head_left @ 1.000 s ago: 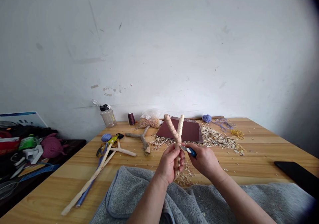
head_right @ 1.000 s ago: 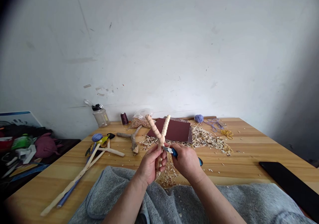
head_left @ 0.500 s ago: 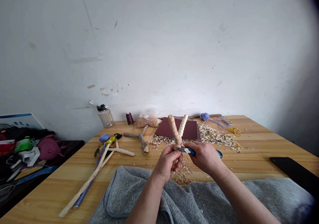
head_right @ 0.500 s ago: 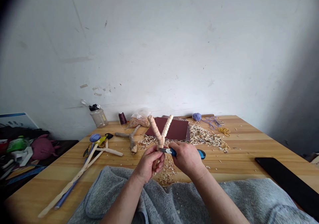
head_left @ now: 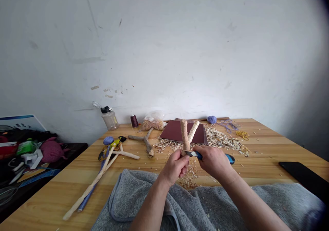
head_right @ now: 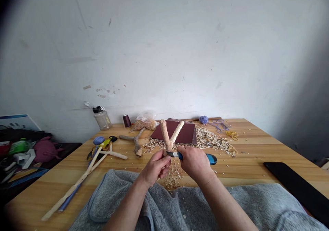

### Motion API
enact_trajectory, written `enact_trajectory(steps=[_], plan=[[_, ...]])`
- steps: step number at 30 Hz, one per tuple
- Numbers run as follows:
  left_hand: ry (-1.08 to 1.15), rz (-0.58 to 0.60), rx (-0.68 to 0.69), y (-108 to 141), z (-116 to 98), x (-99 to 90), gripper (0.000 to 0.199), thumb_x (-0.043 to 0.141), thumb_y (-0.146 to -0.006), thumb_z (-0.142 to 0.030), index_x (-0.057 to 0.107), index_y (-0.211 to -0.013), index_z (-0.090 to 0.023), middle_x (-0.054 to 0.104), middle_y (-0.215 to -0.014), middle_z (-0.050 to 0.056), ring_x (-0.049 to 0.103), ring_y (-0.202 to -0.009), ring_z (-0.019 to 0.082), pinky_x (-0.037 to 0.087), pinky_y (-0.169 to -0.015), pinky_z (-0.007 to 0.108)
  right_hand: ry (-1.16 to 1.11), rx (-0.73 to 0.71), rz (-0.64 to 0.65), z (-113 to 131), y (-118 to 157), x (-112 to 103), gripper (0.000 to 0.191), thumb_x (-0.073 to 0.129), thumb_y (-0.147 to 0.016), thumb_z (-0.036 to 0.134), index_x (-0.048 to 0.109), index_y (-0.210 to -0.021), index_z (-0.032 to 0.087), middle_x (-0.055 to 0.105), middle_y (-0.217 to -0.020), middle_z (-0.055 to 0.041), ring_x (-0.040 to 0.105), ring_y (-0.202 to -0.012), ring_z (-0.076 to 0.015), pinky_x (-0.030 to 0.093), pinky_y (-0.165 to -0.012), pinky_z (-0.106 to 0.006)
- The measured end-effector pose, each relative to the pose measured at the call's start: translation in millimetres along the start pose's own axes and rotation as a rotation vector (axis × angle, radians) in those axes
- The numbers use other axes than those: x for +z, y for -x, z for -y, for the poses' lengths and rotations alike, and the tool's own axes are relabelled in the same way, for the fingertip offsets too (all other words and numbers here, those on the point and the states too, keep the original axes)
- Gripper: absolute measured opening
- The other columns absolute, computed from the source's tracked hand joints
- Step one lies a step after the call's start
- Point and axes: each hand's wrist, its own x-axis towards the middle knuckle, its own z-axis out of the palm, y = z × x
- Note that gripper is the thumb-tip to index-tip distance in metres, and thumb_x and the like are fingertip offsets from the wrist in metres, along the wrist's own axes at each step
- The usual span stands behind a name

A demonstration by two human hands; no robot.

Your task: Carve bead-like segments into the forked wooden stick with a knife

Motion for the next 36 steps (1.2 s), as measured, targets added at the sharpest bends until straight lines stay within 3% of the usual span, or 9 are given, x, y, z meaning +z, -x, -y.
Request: enact_trajectory(steps=[5,10,16,19,22,26,36], plan=[[-0.252,-0.066,0.017,1,-1,2.5,0.024,0.047,-0.083,-0.043,0.040,-0.079,-0.021,0.037,-0.060,-0.007,0.030,-0.042,0.006,0.024,-0.040,0.019,0.052,0.070,0.031,4,0,0,0.023,0.043,-0.078,0.017,0.059,-0.091,0.028,0.068,-0.081,0.0002,0.061,-0.069,-0.0163,0.026,-0.053,-0.026],[-0.742,-0.299,0.240,1,-1,8.9,0.015,0.045,-0.086,-0.032,0.045,-0.078,-0.020,0.052,-0.067,0.002,0.048,-0.060,0.015,0.029,-0.054,0.025,0.074,0.082,-0.003,9,2,0,0.022,0.041,-0.079,0.015,0.058,-0.087,0.027,0.067,-0.082,-0.0005,0.062,-0.069,-0.0168,0.025,-0.051,-0.026],[-0.993,-0.537,0.195,1,5,20.4,0.010,0.044,-0.086,-0.024,0.049,-0.091,-0.017,0.059,-0.076,0.011,0.056,-0.070,0.024,0.032,-0.060,0.030,-0.053,0.130,0.018,16,1,5,0.027,0.045,-0.077,0.017,0.061,-0.095,0.028,0.068,-0.082,-0.0034,0.062,-0.071,-0.0184,0.033,-0.055,-0.025],[-0.813,-0.474,0.232,1,4,19.0,0.012,0.047,-0.084,-0.029,0.051,-0.089,-0.019,0.058,-0.074,0.006,0.054,-0.066,0.019,0.032,-0.056,0.027,-0.396,0.049,0.015,14,-1,8,0.025,0.043,-0.079,0.020,0.065,-0.091,0.024,0.068,-0.080,-0.0022,0.061,-0.072,-0.0163,0.038,-0.060,-0.024],[-0.388,-0.303,0.137,0,2,11.3,0.023,0.049,-0.081,-0.043,0.051,-0.083,-0.019,0.049,-0.061,-0.002,0.044,-0.049,0.011,0.028,-0.044,0.021,-0.662,-0.001,-0.024,7,-4,10,0.026,0.040,-0.084,0.029,0.065,-0.085,0.020,0.067,-0.072,-0.0006,0.058,-0.067,-0.0142,0.040,-0.060,-0.022],[-0.047,-0.242,0.032,-1,-1,1.0,0.031,0.054,-0.076,-0.046,0.051,-0.088,-0.018,0.045,-0.061,-0.006,0.036,-0.040,0.005,0.022,-0.034,0.018,-0.456,0.110,-0.123,-4,-5,13,0.028,0.040,-0.085,0.037,0.064,-0.079,0.022,0.065,-0.065,-0.0008,0.055,-0.058,-0.0141,0.036,-0.058,-0.023],[-0.035,-0.152,0.041,0,-3,-1.9,0.028,0.054,-0.076,-0.045,0.045,-0.075,-0.019,0.046,-0.060,-0.006,0.037,-0.039,0.004,0.022,-0.032,0.016,-0.142,0.037,-0.084,3,1,8,0.020,0.045,-0.083,0.031,0.064,-0.089,0.028,0.069,-0.080,0.0004,0.061,-0.070,-0.0158,0.031,-0.057,-0.024]])
